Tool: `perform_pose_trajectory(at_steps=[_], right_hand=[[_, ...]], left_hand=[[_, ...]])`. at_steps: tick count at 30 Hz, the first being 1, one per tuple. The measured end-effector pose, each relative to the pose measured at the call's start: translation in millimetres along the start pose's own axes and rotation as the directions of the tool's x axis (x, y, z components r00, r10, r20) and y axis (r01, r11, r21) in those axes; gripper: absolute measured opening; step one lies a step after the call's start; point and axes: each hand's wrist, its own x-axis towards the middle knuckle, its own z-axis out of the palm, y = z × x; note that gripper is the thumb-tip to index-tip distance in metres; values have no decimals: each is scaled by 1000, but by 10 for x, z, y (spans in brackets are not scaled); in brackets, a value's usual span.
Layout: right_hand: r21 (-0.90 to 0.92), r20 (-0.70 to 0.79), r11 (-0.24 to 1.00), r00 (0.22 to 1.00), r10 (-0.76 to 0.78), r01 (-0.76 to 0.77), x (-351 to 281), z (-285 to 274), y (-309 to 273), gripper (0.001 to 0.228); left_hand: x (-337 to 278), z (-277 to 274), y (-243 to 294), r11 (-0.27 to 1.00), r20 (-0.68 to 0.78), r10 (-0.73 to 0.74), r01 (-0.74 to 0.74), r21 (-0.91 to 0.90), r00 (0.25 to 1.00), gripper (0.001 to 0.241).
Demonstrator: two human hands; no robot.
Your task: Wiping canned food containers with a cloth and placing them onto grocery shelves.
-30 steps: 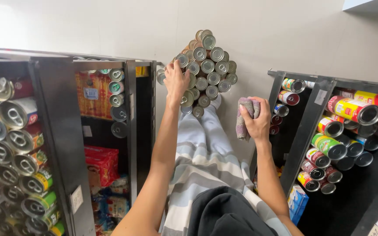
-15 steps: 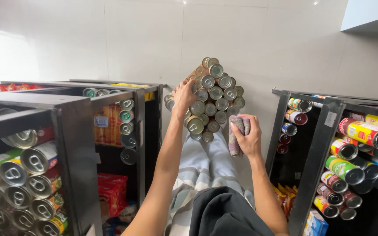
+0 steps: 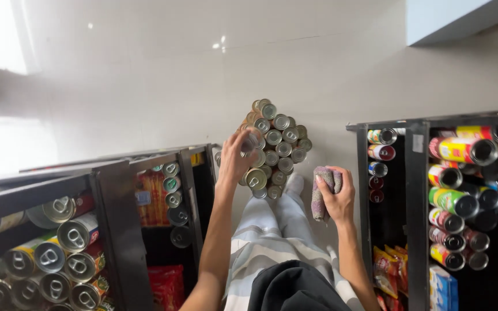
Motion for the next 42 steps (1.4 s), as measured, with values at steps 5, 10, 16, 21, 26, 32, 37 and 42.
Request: perform_pose_trajectory(at_steps=[5,10,16,21,26,32,37,42], right_hand=[[45,-112,999,994,9,-4,-301,-354,-110,39],[136,-325,989,946,-7,54,-850,-899,-219,41],[-29,-671,980,723,-165,196,-1867,-1571,-386,42],[-266,-858,963,463,-221,-34,-2915,-2216,-467,41],[-53,-979,997,198,-41,-54,-3988,-2778,6,36],[4,-1000,986,-4,3,-166,-5129,-3303,24,40],[-62,-998,983,36,-57,-171,-5552,-2974,-362,42],[-186,-980,960,-37,-198,-207,-5669,-2873,-280,39]], left_hand=[[-411,54,737,864,287,158,8,-503,945,70],[-856,763,1456,441,546,325,387,-810,773,57],[-1787,1337,2699,477,659,539,455,-752,524,46],[-3186,1668,3155,646,724,551,337,-685,415,51],[-4310,1718,3246,726,747,657,180,-663,104,46],[-5106,1624,3427,655,652,746,323,-683,-135,58],[-5550,1665,3464,693,760,616,601,-398,-207,69],[-5828,1924,3326,741,665,660,449,-499,-350,75]])
